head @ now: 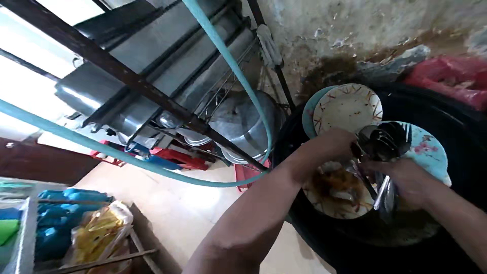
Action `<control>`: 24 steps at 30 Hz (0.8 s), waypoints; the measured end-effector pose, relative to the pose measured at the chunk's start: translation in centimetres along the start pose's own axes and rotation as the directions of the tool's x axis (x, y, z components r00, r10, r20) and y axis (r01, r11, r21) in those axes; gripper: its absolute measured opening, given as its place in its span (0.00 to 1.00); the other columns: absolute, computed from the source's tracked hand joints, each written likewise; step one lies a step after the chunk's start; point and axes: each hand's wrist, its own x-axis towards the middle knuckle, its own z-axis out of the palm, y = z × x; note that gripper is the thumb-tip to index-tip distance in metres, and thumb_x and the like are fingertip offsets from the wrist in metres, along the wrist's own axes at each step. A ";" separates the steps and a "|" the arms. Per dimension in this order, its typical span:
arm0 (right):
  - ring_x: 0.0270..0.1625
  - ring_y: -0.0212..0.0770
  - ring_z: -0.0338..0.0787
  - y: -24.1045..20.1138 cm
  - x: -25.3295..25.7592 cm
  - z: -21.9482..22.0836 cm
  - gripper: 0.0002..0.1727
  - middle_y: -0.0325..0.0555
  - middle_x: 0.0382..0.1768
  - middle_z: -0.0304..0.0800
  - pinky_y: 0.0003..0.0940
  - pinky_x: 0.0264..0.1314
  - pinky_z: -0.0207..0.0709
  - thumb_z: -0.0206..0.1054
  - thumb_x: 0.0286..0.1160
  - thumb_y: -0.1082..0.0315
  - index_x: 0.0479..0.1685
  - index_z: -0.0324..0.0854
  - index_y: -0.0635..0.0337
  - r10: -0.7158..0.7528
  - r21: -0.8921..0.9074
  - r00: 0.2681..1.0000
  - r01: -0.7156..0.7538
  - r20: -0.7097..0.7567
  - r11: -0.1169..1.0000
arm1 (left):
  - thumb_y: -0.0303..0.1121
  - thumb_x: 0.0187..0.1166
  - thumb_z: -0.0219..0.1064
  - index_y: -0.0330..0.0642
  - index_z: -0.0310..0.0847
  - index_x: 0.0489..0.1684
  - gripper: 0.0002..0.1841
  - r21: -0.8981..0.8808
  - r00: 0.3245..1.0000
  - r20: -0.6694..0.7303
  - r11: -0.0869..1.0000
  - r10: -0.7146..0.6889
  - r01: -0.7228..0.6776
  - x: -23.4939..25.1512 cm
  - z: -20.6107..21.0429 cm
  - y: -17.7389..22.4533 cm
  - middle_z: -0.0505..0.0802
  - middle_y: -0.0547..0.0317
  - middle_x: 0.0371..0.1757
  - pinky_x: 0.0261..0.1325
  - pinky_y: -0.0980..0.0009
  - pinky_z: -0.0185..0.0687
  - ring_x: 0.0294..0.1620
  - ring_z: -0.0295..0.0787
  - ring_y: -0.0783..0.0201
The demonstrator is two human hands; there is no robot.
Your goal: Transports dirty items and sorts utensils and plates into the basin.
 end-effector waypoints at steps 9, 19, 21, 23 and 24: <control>0.31 0.38 0.89 1.9 1.9 0.2 0.14 0.48 0.35 0.89 0.31 0.35 0.86 0.66 0.85 0.64 0.60 0.77 0.64 0.260 0.044 0.965 -0.261 0.035 0.964 | 0.42 0.90 0.60 0.31 0.83 0.60 0.19 -0.612 0.965 -0.110 0.781 -0.237 0.122 0.7 3.8 -6.1 0.90 0.44 0.44 0.45 0.60 0.84 0.36 0.86 0.59; 0.26 0.36 0.85 4.3 1.1 -2.4 0.04 0.46 0.27 0.85 0.30 0.31 0.83 0.66 0.79 0.74 0.47 0.81 0.63 0.190 0.146 0.978 -0.201 0.090 0.969 | 0.35 0.80 0.69 0.39 0.84 0.67 0.19 0.169 0.925 -0.194 0.918 -0.327 0.360 -0.3 7.0 -6.0 0.85 0.42 0.70 0.66 0.39 0.83 0.73 0.80 0.38; 0.24 0.35 0.85 3.8 0.6 -3.5 0.03 0.44 0.24 0.87 0.28 0.27 0.81 0.66 0.78 0.72 0.40 0.84 0.62 0.160 0.163 0.987 -0.164 0.032 0.973 | 0.34 0.83 0.66 0.39 0.88 0.52 0.10 0.205 0.959 -0.021 0.938 -0.281 0.279 -1.7 6.5 -4.1 0.91 0.41 0.54 0.55 0.38 0.86 0.58 0.89 0.40; 0.26 0.34 0.85 3.4 0.0 -4.5 0.10 0.42 0.25 0.87 0.28 0.28 0.81 0.61 0.84 0.69 0.37 0.85 0.61 0.191 0.191 0.981 -0.194 0.034 0.962 | 0.36 0.82 0.67 0.38 0.89 0.46 0.10 0.215 0.945 0.175 0.947 -0.277 0.238 -3.2 7.1 -2.5 0.92 0.42 0.47 0.51 0.37 0.85 0.51 0.90 0.41; 0.25 0.35 0.85 3.4 -0.2 -5.0 0.11 0.42 0.24 0.85 0.28 0.28 0.82 0.57 0.86 0.70 0.37 0.84 0.61 0.218 0.178 0.974 -0.226 0.062 0.958 | 0.38 0.82 0.67 0.38 0.89 0.45 0.11 0.240 0.930 0.260 0.950 -0.259 0.198 -3.7 8.2 -2.1 0.92 0.43 0.47 0.51 0.37 0.84 0.51 0.90 0.41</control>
